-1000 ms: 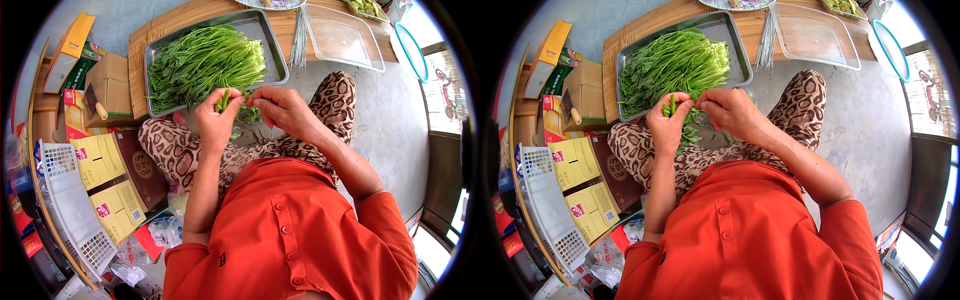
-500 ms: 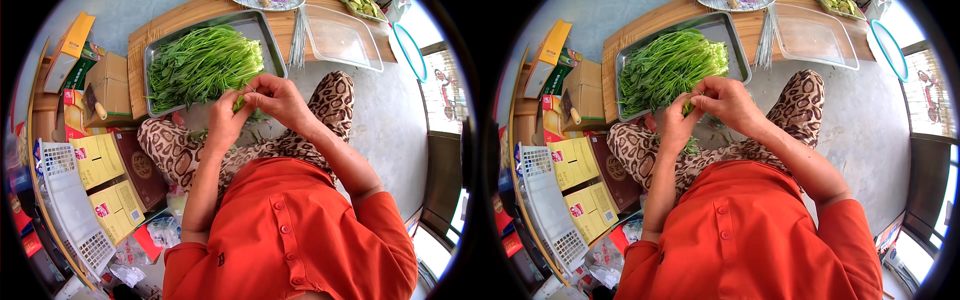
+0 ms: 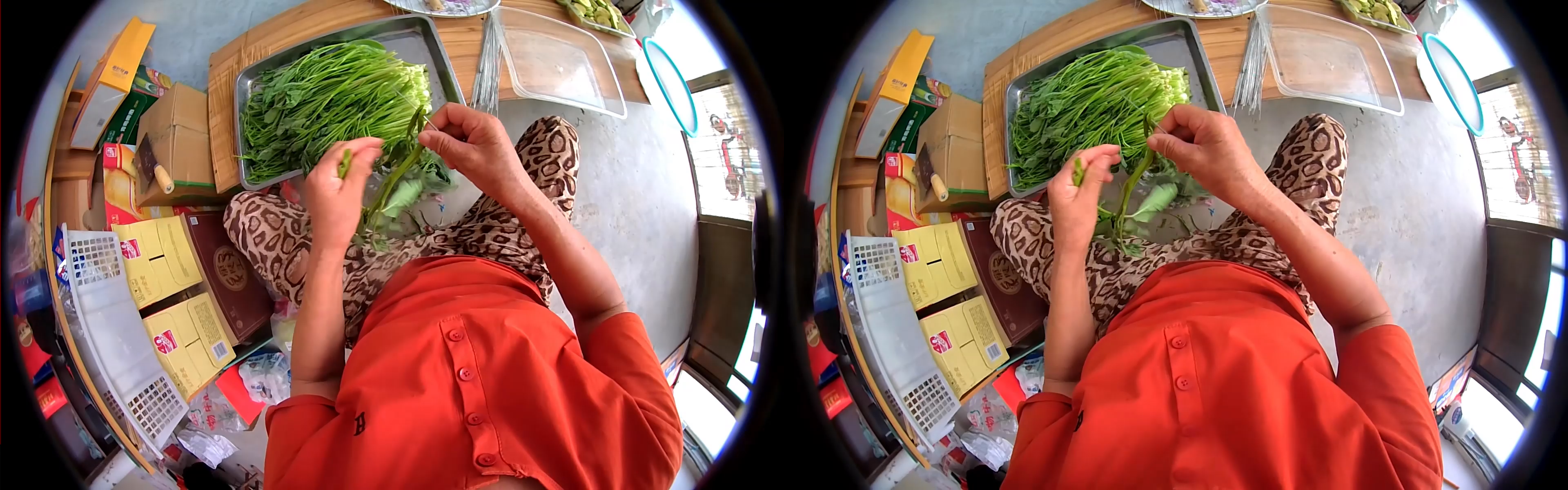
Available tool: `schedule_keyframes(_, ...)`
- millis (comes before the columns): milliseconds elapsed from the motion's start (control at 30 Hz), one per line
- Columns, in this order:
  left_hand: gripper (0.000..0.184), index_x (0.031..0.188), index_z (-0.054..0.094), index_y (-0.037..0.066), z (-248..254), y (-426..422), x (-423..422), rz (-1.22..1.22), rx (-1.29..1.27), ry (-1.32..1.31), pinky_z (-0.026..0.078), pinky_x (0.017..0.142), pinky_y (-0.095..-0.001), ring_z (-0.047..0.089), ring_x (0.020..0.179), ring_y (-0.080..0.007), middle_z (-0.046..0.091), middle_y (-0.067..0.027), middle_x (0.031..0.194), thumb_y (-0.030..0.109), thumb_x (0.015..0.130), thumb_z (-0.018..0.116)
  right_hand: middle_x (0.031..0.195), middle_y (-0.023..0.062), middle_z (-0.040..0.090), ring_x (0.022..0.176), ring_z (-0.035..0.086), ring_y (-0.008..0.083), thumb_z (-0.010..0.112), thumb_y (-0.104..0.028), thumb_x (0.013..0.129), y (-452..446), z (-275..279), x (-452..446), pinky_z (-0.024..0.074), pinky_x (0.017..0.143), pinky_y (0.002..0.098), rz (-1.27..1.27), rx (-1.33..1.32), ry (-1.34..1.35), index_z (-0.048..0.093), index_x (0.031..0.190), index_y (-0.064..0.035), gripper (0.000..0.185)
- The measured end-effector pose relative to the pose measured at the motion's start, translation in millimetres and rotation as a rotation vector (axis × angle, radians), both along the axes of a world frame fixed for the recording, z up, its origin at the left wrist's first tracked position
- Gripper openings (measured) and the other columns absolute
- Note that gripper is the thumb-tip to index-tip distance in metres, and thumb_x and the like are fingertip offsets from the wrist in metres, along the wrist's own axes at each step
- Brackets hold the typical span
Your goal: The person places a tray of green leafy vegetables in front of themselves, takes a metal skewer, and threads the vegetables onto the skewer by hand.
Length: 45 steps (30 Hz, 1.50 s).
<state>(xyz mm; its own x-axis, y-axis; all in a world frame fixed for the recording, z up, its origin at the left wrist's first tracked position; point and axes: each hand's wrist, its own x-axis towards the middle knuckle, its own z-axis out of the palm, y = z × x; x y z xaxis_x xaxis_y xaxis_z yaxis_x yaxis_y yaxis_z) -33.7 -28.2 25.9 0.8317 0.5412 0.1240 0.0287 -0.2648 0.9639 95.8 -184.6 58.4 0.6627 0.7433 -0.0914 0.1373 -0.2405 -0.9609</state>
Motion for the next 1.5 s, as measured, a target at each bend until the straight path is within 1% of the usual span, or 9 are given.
schedule_keyframes(67, 0.014, 0.098, 0.068, 0.002, 7.1, -12.2, 3.5, -0.076, -0.133, -0.037, 0.050, 0.070, -0.0232, 0.062, 0.079, -0.0095, 0.068, -0.0042, 0.090, 0.005, 0.085, 0.066, 0.064, -0.0050, 0.050, 0.057, 0.041, 0.0019, 0.062, -0.016, 0.091, 3.9, 1.5, -4.7, 0.0334, 0.049, 0.0189, 0.015, -0.005, 0.019, 0.058, 0.087, -0.0024, 0.015)
schedule_keyframes(267, 0.019, 0.100, 0.061, -0.002, -5.1, -15.0, 9.5, -0.137, -0.583, -0.100, 0.046, 0.065, -0.0200, 0.062, 0.075, -0.0093, 0.067, -0.0071, 0.087, 0.007, 0.085, 0.067, 0.061, -0.0047, 0.048, 0.055, 0.040, 0.0029, 0.058, -0.017, 0.093, 4.6, 0.4, -8.7, 0.0314, 0.049, 0.0190, 0.006, 0.040, -0.015, 0.060, 0.093, -0.0016, 0.016)
schedule_keyframes(400, 0.019, 0.098, 0.063, 0.002, -10.3, 3.6, 6.5, 0.005, -0.651, -0.091, 0.035, 0.051, -0.0167, 0.059, 0.065, -0.0066, 0.070, -0.0083, 0.084, 0.014, 0.084, 0.069, 0.058, 0.0010, 0.051, 0.053, 0.046, 0.0074, 0.051, -0.014, 0.094, -9.7, 8.7, -10.0, 0.0386, 0.049, 0.0253, 0.046, -0.006, 0.091, 0.062, 0.096, -0.0004, 0.018)
schedule_keyframes(500, 0.020, 0.099, 0.063, 0.002, -9.6, 9.0, 4.9, 0.034, -0.694, -0.107, 0.036, 0.052, -0.0168, 0.058, 0.065, -0.0065, 0.069, -0.0084, 0.085, 0.014, 0.084, 0.070, 0.057, 0.0014, 0.050, 0.053, 0.046, 0.0078, 0.048, -0.012, 0.095, -14.5, 12.8, -20.4, 0.0392, 0.050, 0.0259, 0.121, -0.043, 0.093, 0.062, 0.097, -0.0009, 0.018)
schedule_keyframes(1067, 0.020, 0.097, 0.063, 0.002, -9.6, 4.0, 8.1, 0.051, -0.654, -0.109, 0.037, 0.055, -0.0168, 0.058, 0.067, -0.0061, 0.070, -0.0058, 0.085, 0.013, 0.083, 0.071, 0.056, 0.0040, 0.051, 0.051, 0.050, 0.0097, 0.049, -0.013, 0.094, -12.2, 8.3, -23.6, 0.0410, 0.050, 0.0280, 0.154, -0.065, 0.028, 0.063, 0.096, -0.0010, 0.019)
schedule_keyframes(1233, 0.017, 0.097, 0.063, 0.000, -9.0, 4.2, 9.0, 0.039, -0.655, -0.149, 0.046, 0.064, -0.0201, 0.059, 0.070, -0.0089, 0.069, -0.0081, 0.086, 0.008, 0.084, 0.069, 0.056, 0.0043, 0.051, 0.051, 0.050, 0.0099, 0.048, -0.013, 0.094, -11.9, 10.0, -25.0, 0.0415, 0.050, 0.0280, 0.153, -0.082, 0.016, 0.063, 0.095, -0.0012, 0.019)
schedule_keyframes(1333, 0.015, 0.095, 0.063, -0.001, -8.7, 3.8, 9.8, 0.054, -0.618, -0.155, 0.049, 0.068, -0.0222, 0.060, 0.071, -0.0101, 0.068, -0.0090, 0.086, 0.006, 0.084, 0.069, 0.057, -0.0013, 0.046, 0.054, 0.043, 0.0055, 0.046, -0.013, 0.096, -11.7, 11.1, -25.3, 0.0370, 0.051, 0.0233, 0.160, -0.093, 0.036, 0.064, 0.102, -0.0009, 0.022)
schedule_keyframes(1400, 0.014, 0.095, 0.063, -0.002, -11.5, 2.7, 10.6, 0.072, -0.570, -0.163, 0.049, 0.068, -0.0219, 0.060, 0.072, -0.0096, 0.068, -0.0088, 0.085, 0.005, 0.084, 0.068, 0.056, 0.0043, 0.051, 0.051, 0.051, 0.0101, 0.049, -0.013, 0.094, -11.4, 10.4, -25.4, 0.0422, 0.050, 0.0282, 0.138, -0.085, 0.012, 0.064, 0.095, -0.0013, 0.019)
schedule_keyframes(1500, 0.014, 0.094, 0.063, -0.002, -14.1, 1.5, 10.5, 0.098, -0.482, -0.192, 0.049, 0.069, -0.0215, 0.060, 0.074, -0.0099, 0.068, -0.0086, 0.086, 0.004, 0.083, 0.069, 0.056, 0.0046, 0.052, 0.051, 0.052, 0.0103, 0.049, -0.013, 0.094, -10.3, 10.1, -25.9, 0.0424, 0.050, 0.0283, 0.128, -0.083, 0.013, 0.064, 0.095, -0.0011, 0.019)
